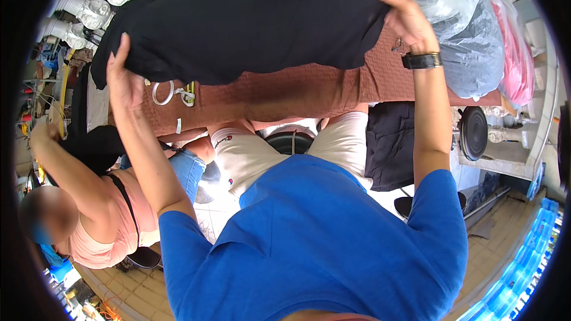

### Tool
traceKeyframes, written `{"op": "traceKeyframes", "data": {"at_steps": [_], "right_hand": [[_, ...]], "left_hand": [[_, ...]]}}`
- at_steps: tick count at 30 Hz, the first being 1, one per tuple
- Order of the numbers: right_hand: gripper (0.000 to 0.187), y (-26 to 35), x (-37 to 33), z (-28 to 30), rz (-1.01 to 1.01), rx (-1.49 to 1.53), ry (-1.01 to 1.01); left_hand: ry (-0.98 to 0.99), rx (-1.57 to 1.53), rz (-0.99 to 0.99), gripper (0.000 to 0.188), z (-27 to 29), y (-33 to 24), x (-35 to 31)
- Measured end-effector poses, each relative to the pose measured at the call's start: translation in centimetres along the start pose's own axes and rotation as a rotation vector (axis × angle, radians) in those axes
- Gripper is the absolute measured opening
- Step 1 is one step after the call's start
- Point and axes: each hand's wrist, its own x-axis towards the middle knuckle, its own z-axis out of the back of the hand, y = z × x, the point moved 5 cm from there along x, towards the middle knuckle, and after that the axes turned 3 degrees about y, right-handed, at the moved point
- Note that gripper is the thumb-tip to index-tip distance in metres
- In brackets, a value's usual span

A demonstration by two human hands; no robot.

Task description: The person trims threads from black fabric pieces using small shears and applies small white labels to the fabric sections by hand.

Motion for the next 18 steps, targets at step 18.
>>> {"op": "traceKeyframes", "data": {"at_steps": [18], "right_hand": [[0.036, 5.2, -2.2, -1.1, 0.223, -0.217, -0.144]], "left_hand": [[0.289, 0.338, -0.054, 0.043, -1.6, 0.0, 1.9]]}}
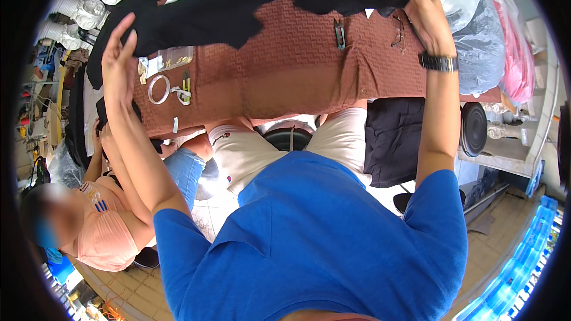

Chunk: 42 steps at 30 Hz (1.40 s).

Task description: The person trims threads from black fabric pieces using small shears and applies small white labels to the fabric sections by hand.

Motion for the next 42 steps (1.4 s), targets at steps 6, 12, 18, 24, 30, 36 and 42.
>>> {"op": "traceKeyframes", "data": {"at_steps": [6, 12, 18, 24, 30, 36, 42], "right_hand": [[0.019, -7.0, -10.3, 0.9, -0.189, -0.427, 0.07], [0.018, -16.0, -19.3, 3.1, -0.339, -0.629, 0.025], [0.016, -11.2, -12.8, -4.4, 0.202, -0.984, -0.147], [0.015, -19.0, -4.0, -9.1, 0.253, -0.993, 0.042], [0.016, -21.0, -3.1, -8.4, 0.057, -0.942, 0.14], [0.013, -21.2, -3.1, -8.3, 0.12, -0.891, 0.2], [0.009, -21.3, -2.8, -8.4, 0.08, -0.886, 0.238]], "left_hand": [[0.007, 0.297, 0.259, 0.029, -0.1, 7.8, -10.4], [0.251, 0.655, 0.435, 0.027, -0.7, 11.8, -17.2], [0.083, 0.927, -0.27, 0.025, -11.4, 8.7, -10.0], [0.299, 0.588, -0.366, 0.02, -26.0, 17.4, -3.6], [0.35, 0.822, -0.372, 0.044, -28.9, 21.0, -3.1], [0.359, 0.909, -0.401, 0.049, -28.6, 21.3, -3.6], [0.369, 0.914, -0.393, 0.05, -28.5, 21.1, -3.6]]}}
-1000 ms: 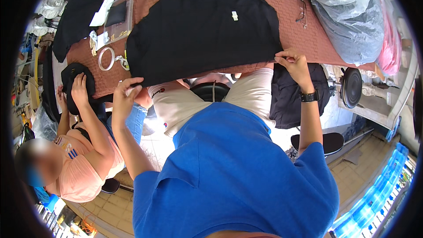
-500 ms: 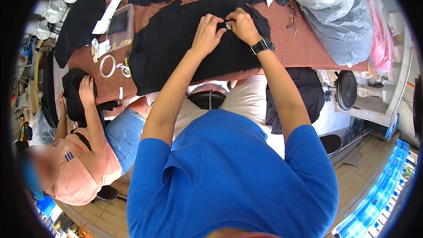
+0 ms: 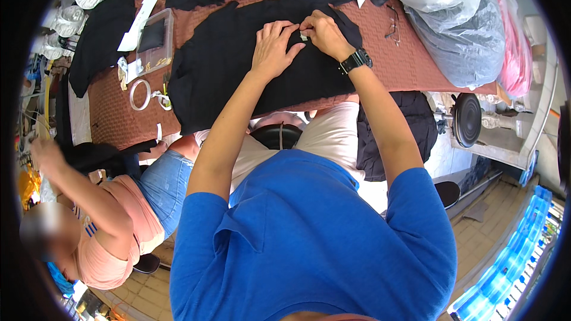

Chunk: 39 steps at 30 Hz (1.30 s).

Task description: The person trims threads from black fabric pieces using small shears and applies small white labels to the fabric sections by hand.

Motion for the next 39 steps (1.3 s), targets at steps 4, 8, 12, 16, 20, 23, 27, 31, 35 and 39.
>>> {"op": "traceKeyframes", "data": {"at_steps": [4, 8, 12, 16, 20, 23, 27, 31, 35, 39], "right_hand": [[0.01, -0.7, 0.3, -0.1, -0.009, 0.007, 0.009], [0.009, -1.3, 0.9, -0.3, -0.073, 0.011, 0.107], [0.006, -1.2, 1.1, -0.5, -0.022, -0.062, 0.157], [0.003, -0.4, 0.3, -0.2, 0.088, -0.062, 0.14], [0.003, 0.4, -0.9, 0.6, 0.099, 0.051, 0.116], [0.006, 1.4, -1.5, 1.5, 0.089, 0.069, 0.112], [0.009, 1.8, -1.2, 1.9, 0.057, 0.117, 0.106], [0.006, 0.9, -0.7, 1.2, 0.01, 0.222, 0.057], [0.005, 0.4, -0.5, 0.9, 0.077, 0.046, 0.054], [0.006, 0.5, -0.8, 1.0, 0.089, 0.037, 0.059]], "left_hand": [[-0.001, -0.006, -0.005, 0.05, -0.1, -0.1, 0.1], [-0.01, 0.005, -0.018, 0.05, 0.0, -0.1, 0.1], [-0.022, 0.017, -0.027, 0.05, 0.1, -0.3, 0.1], [0.014, 0.046, -0.029, 0.05, -0.2, -0.1, 0.0], [0.023, 0.044, -0.029, 0.05, -0.2, -0.1, -0.1], [0.014, 0.041, -0.024, 0.049, -0.2, 0.0, -0.3], [-0.027, 0.031, -0.047, 0.047, 0.1, -0.3, -0.1], [-0.037, -0.014, -0.057, 0.041, 0.3, -0.2, -0.2], [-0.074, 0.003, -0.103, 0.033, 0.6, -0.4, -0.3], [-0.079, 0.033, -0.118, 0.029, 0.6, -0.6, -0.5]]}}
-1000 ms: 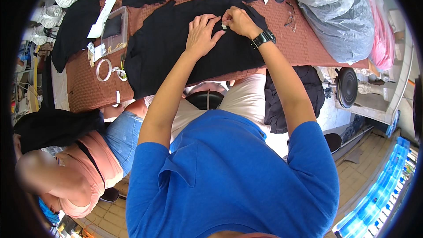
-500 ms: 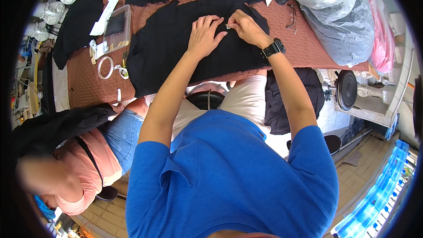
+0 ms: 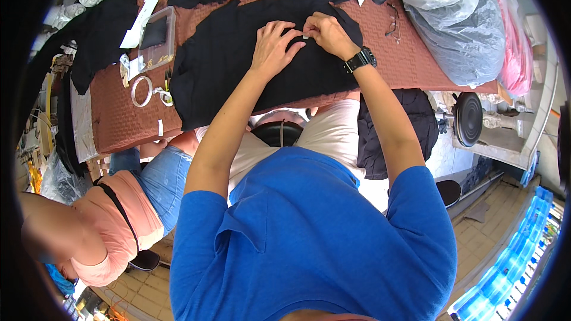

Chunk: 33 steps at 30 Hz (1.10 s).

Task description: The person trims threads from black fabric pieces using small shears and applies small white labels to the fabric sections by hand.

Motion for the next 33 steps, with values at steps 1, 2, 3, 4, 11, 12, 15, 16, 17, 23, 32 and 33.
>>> {"op": "traceKeyframes", "data": {"at_steps": [1, 2, 3, 4, 11, 12, 15, 16, 17, 23, 32, 33], "right_hand": [[0.007, 0.0, -0.1, 0.0, 0.022, -0.019, -0.004], [0.007, 0.2, -0.3, 0.1, 0.07, -0.003, -0.03], [0.008, 0.4, -0.5, 0.2, 0.12, 0.013, -0.056], [0.009, 0.7, -0.7, 0.3, 0.169, 0.029, -0.081], [0.007, 1.3, -3.1, 2.8, -0.137, 0.292, -0.339], [0.012, 1.4, -3.4, 2.8, -0.124, 0.303, -0.384], [0.032, 2.3, -4.1, 2.0, -0.101, 0.309, -0.39], [0.034, 2.3, -4.4, 1.2, -0.097, 0.325, -0.361], [0.035, 2.3, -4.6, 0.6, -0.108, 0.301, -0.344], [0.039, 1.8, -5.3, -1.0, -0.134, 0.229, -0.342], [0.041, 1.7, -6.0, -1.5, -0.093, 0.141, -0.368], [0.042, 1.8, -5.9, -1.3, -0.099, 0.196, -0.363]], "left_hand": [[-0.001, 0.009, -0.004, 0.029, 0.0, -0.1, 0.0], [-0.004, 0.009, -0.009, 0.028, 0.0, -0.1, 0.0], [-0.009, 0.01, -0.012, 0.028, 0.0, -0.1, 0.0], [-0.013, 0.012, -0.015, 0.027, 0.1, -0.1, 0.0], [-0.008, 0.004, -0.027, 0.029, 0.1, 0.1, 0.0], [-0.018, -0.015, -0.013, 0.028, 0.3, 0.1, 0.1], [-0.048, -0.159, 0.155, 0.026, 0.5, 0.3, 0.8], [-0.057, -0.221, 0.232, 0.025, 0.4, 0.4, 1.1], [-0.121, -0.208, 0.213, 0.019, 0.0, 0.5, 1.5], [-0.092, -0.19, 0.197, 0.007, -1.7, 0.4, 2.1], [-0.028, -0.224, 0.193, 0.015, -1.2, 0.8, 2.1], [-0.023, -0.266, 0.203, 0.018, -1.1, 0.9, 2.1]]}}
